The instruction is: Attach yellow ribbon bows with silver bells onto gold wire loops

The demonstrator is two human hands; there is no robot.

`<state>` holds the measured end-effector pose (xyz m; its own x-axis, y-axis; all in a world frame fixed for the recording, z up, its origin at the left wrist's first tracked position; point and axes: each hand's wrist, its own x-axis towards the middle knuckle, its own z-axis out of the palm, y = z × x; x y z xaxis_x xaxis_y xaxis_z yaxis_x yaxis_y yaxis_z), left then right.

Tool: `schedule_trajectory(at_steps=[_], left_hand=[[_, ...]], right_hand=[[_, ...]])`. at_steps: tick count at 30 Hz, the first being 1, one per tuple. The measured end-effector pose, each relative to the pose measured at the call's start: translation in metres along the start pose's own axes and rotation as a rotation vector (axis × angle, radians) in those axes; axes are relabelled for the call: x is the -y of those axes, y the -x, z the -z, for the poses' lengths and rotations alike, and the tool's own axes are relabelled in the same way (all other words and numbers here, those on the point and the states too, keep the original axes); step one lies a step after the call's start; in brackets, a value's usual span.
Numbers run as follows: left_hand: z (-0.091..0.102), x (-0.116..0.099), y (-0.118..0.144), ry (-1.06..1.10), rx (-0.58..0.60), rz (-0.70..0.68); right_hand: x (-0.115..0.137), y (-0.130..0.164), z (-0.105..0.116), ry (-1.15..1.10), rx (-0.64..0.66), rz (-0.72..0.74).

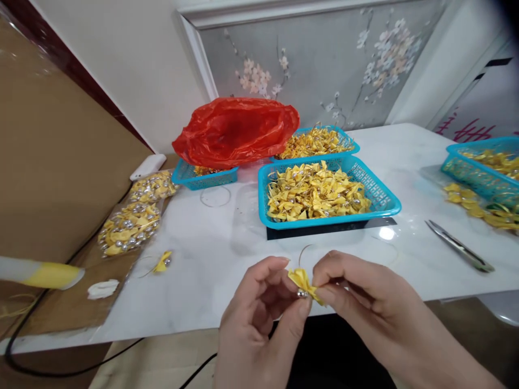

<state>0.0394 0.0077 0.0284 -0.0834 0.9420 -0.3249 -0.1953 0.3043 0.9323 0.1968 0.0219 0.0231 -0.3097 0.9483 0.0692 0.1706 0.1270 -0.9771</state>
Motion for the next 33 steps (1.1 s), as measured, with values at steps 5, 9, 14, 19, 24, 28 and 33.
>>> schedule_trajectory(at_steps=[5, 9, 14, 19, 24, 28, 33], left_hand=[[0.007, 0.001, -0.005, 0.091, 0.190, 0.116], [0.011, 0.001, -0.009, 0.119, 0.269, 0.113], [0.015, 0.001, -0.014, 0.071, 0.278, 0.159], [0.020, 0.003, -0.016, 0.035, 0.272, 0.247], [0.019, 0.004, -0.014, 0.063, 0.226, 0.268], [0.018, 0.003, -0.013, 0.075, 0.210, 0.267], [0.017, 0.004, -0.019, 0.030, 0.182, 0.282]], right_hand=[[0.000, -0.007, 0.006, -0.256, 0.153, -0.193], [-0.002, -0.010, 0.005, -0.298, 0.147, -0.218], [-0.007, -0.010, 0.003, -0.299, 0.138, -0.249], [-0.010, -0.010, 0.001, -0.325, 0.093, -0.225], [-0.008, -0.008, -0.002, -0.295, 0.046, -0.189], [-0.007, -0.009, -0.005, -0.348, 0.045, -0.233], [-0.012, -0.006, -0.015, -0.262, -0.030, -0.253]])
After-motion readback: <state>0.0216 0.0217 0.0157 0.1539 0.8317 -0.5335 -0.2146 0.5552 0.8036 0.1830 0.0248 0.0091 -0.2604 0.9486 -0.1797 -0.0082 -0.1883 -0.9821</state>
